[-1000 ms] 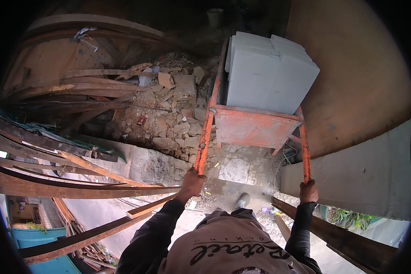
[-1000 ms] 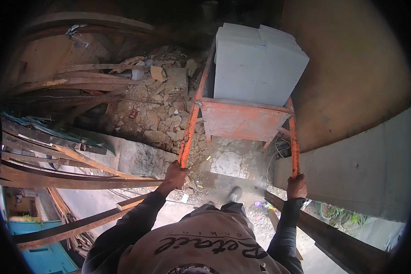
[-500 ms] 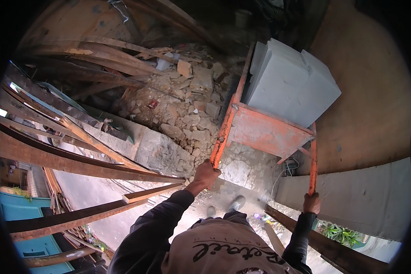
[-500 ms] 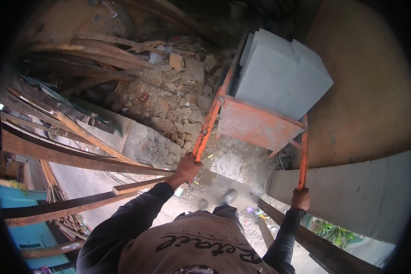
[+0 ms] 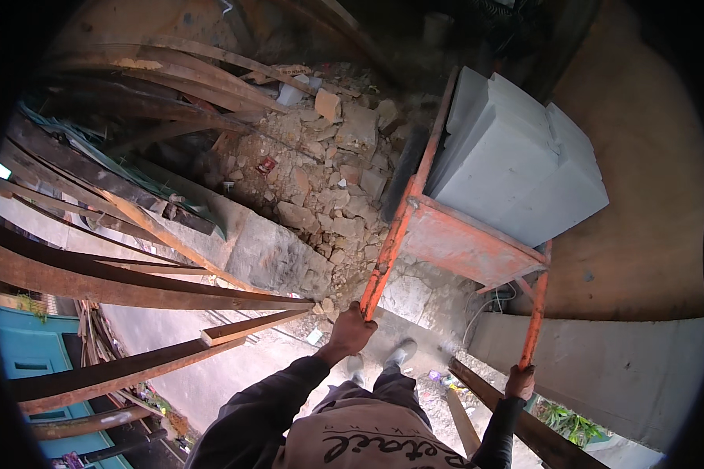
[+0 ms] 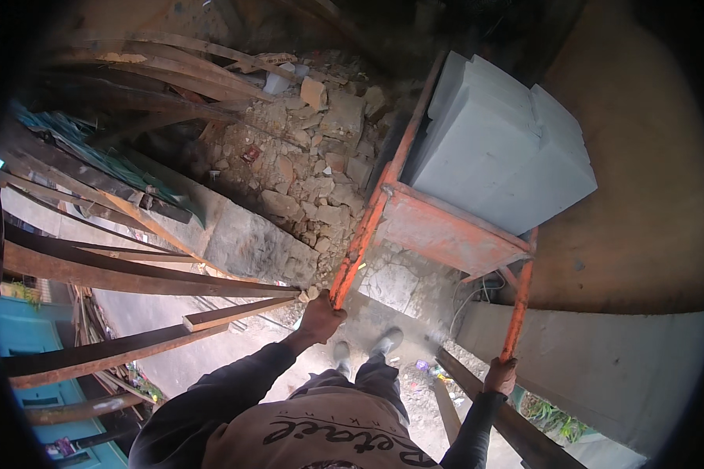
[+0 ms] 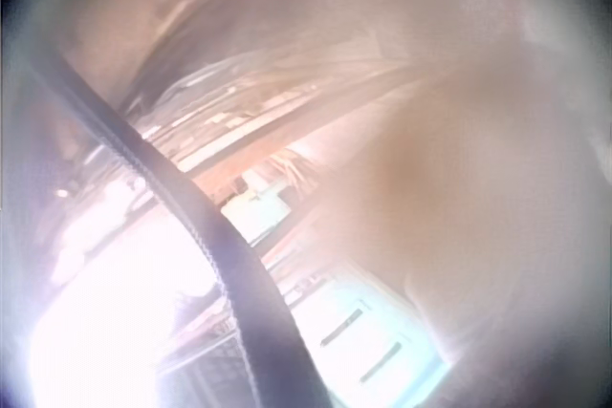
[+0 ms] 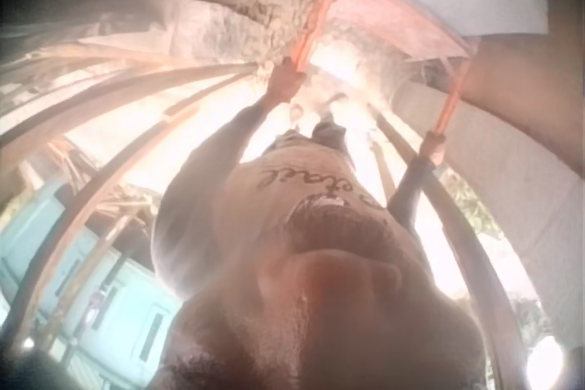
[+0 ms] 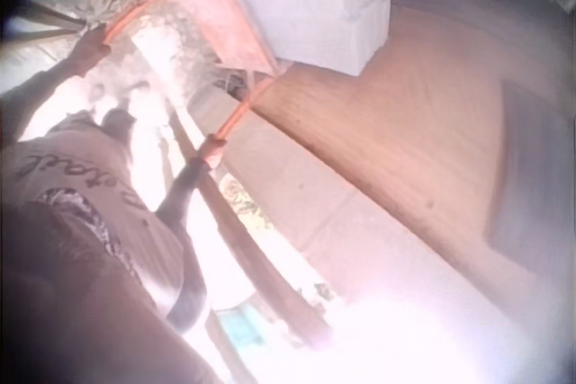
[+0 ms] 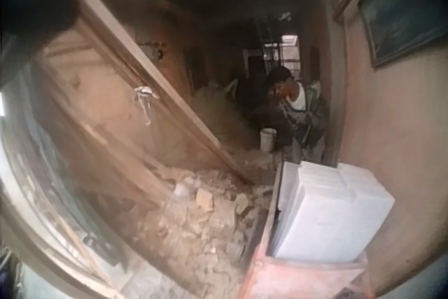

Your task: The person picks up white concrete blocks from a stack and places them into a red wheelbarrow. They then push the loaded wheelbarrow along a narrow alleyway and into a construction area.

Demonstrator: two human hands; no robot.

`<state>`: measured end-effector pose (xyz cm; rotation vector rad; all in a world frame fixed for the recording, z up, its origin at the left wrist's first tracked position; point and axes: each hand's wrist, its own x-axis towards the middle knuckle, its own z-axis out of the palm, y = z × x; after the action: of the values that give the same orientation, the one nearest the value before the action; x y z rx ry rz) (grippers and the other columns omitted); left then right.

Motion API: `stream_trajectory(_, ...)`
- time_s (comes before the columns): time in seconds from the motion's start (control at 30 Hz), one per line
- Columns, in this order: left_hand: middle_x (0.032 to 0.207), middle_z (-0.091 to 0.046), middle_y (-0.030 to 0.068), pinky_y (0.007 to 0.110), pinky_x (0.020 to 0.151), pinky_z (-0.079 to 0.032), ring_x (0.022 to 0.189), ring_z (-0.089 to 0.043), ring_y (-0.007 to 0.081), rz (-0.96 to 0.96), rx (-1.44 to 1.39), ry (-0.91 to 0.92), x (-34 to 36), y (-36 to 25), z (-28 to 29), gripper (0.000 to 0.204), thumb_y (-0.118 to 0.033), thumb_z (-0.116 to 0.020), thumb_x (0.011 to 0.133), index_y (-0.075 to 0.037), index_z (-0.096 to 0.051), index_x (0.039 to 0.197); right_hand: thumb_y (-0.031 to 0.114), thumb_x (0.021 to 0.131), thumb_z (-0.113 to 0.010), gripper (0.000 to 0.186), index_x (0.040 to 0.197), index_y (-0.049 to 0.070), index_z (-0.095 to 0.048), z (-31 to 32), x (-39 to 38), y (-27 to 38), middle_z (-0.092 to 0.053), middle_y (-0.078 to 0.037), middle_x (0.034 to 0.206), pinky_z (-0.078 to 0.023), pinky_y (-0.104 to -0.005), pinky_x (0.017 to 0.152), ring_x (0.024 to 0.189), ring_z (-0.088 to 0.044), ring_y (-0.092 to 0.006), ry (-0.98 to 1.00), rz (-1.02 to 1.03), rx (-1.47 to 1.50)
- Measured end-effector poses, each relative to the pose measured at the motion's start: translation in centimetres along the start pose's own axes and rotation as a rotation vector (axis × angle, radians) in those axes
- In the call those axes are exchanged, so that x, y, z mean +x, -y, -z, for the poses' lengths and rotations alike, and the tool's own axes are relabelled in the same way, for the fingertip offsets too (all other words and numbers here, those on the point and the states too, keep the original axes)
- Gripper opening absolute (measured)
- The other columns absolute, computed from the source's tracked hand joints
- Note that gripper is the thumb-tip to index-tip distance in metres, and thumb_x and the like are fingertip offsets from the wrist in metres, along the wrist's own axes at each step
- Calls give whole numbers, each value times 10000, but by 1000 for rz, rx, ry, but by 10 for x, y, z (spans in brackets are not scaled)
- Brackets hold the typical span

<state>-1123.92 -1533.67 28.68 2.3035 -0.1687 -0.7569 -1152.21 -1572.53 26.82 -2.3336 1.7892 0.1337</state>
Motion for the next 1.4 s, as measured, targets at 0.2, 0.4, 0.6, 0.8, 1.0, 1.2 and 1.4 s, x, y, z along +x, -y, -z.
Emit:
stream_trajectory(0.2, 856, -672, 337, 529, 778, -563, 870, -681, 512, -29, -46, -17, 1, 4, -3, 452, -203, -659, 828, 110, -483, 1103, 405, 849, -623, 409, 1093, 79, -588, 2, 1, 1, -717, -258, 969, -511, -591, 798, 954, -677, -487, -12, 8, -46)
stream_trajectory(0.4, 1161, -580, 378, 513, 877, -541, 1048, -629, 506, -53, -97, 59, 4, -13, 12, 722, -143, -660, 814, 93, -297, 1391, 401, 860, -634, 407, 1098, 74, -584, 8, 9, 5, -715, -259, 979, -509, -590, 799, 948, -673, -491, -26, 50, -77)
stream_trajectory(0.6, 1660, -125, 243, 619, 1172, -265, 1491, -222, 472, -427, 129, -99, 10, -38, 26, 850, -111, -658, 834, -125, -266, 1588, 396, 863, -637, 410, 1072, 46, -597, 29, 25, 8, -711, -270, 985, -515, -592, 803, 948, -669, -496, -69, 108, -120)
stream_trajectory(0.8, 1714, -148, 20, 675, 1226, -68, 1565, -84, 401, -585, 296, 65, 21, -69, 51, 591, -82, -644, 873, -197, -570, 1448, 381, 855, -678, 410, 1068, 37, -611, 64, 38, 35, -707, -282, 1004, -518, -589, 814, 971, -666, -497, -70, 155, -101)
stream_trajectory(1.0, 1623, -377, 48, 433, 1201, -341, 1482, -362, 308, -579, 123, 104, 31, -96, 68, 449, -127, -706, 849, -111, -681, 1298, 399, 869, -705, 442, 1078, 20, -617, 76, 56, 29, -705, -284, 1019, -517, -574, 823, 994, -653, -507, -61, 214, -40)
stream_trajectory(1.2, 1466, -516, 83, 379, 1090, -460, 1308, -554, 255, -619, 75, 187, 44, -116, 84, 331, -143, -760, 834, -59, -721, 1151, 414, 888, -706, 440, 1073, 22, -632, 103, 62, 43, -699, -288, 1005, -513, -568, 819, 1001, -647, -504, -59, 252, -11)
stream_trajectory(1.4, 1391, -555, 68, 336, 1085, -440, 1289, -558, 229, -637, 69, 185, 58, -148, 103, 366, -187, -805, 829, -66, -716, 1162, 418, 912, -673, 412, 1076, 42, -642, 137, 73, 61, -698, -274, 999, -511, -576, 814, 990, -647, -489, -85, 277, -27)
